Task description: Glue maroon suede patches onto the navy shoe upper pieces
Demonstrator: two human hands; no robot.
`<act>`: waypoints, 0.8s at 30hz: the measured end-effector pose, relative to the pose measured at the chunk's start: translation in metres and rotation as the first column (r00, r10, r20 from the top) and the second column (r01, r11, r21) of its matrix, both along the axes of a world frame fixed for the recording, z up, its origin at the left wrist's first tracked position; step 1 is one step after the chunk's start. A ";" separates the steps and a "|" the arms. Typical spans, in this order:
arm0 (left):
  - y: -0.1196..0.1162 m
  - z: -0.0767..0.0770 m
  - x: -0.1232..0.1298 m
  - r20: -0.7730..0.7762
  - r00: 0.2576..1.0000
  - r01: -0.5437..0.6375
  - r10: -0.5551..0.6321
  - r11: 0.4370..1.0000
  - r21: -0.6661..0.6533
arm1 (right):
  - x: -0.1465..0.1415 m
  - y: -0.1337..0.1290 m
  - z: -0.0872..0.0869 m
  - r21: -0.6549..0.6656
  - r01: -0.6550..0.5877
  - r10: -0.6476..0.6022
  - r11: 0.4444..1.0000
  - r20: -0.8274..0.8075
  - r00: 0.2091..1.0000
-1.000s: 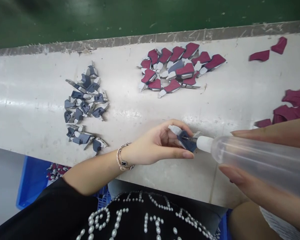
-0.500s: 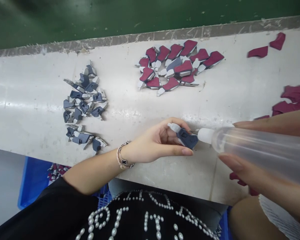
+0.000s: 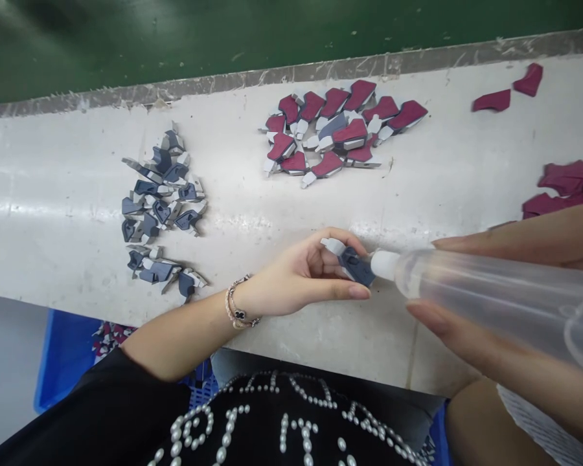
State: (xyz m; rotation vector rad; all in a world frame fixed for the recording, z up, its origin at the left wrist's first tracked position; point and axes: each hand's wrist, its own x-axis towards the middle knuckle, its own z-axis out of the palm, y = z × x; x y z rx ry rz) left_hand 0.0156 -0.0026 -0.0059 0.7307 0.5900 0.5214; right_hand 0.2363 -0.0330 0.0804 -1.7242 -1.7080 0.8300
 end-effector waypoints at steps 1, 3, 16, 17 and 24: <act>0.000 0.000 0.000 0.002 1.000 -0.002 0.002 1.000 -0.005 | -0.002 0.000 0.001 0.005 -0.012 0.012 1.000 0.011 1.000; 0.000 0.001 0.000 0.002 1.000 -0.004 0.004 1.000 -0.002 | -0.004 0.000 0.001 -0.004 -0.040 0.040 0.999 0.060 0.997; -0.001 0.000 -0.002 0.022 1.000 0.003 -0.003 1.000 -0.001 | 0.005 0.000 0.014 -0.151 -0.074 0.091 0.986 0.110 0.990; -0.001 0.000 -0.002 0.019 1.000 0.003 -0.003 1.000 0.000 | 0.005 0.001 0.012 -0.151 -0.089 0.105 0.985 0.103 0.989; 0.000 0.000 0.000 0.003 1.000 -0.024 0.024 1.000 -0.004 | 0.004 0.003 0.008 -0.115 -0.068 0.080 0.991 0.103 0.991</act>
